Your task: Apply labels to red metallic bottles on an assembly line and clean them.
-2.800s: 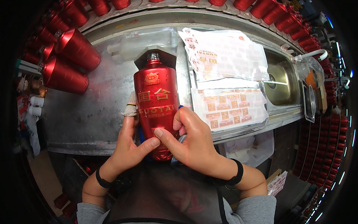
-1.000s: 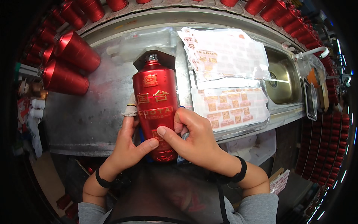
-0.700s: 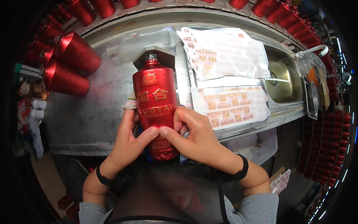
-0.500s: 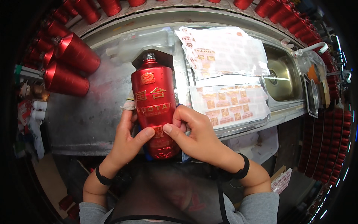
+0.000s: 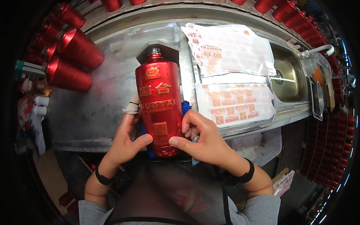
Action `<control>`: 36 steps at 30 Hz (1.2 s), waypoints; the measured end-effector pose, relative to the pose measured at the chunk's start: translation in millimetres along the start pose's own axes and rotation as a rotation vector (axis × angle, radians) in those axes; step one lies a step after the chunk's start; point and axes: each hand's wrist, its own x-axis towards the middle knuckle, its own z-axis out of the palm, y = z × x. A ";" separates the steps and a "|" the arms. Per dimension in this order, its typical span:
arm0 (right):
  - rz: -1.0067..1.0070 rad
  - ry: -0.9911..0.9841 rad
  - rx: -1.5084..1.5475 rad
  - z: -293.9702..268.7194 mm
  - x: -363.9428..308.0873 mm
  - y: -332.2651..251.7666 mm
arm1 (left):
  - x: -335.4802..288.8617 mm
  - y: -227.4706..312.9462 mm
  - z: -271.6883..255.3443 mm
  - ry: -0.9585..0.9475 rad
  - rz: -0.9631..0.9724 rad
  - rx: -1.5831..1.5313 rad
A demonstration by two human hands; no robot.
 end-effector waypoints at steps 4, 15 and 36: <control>0.050 -0.041 0.043 -5.8 0.2 0.0 | -1.2 1.1 -0.4 0.008 -0.053 -0.115; 0.004 -0.019 -0.028 -1.6 0.3 1.0 | 0.1 -0.8 0.2 -0.009 0.061 -0.002; -0.500 0.042 -0.355 -1.0 -7.4 -47.7 | -1.8 1.7 -3.7 0.021 0.034 0.085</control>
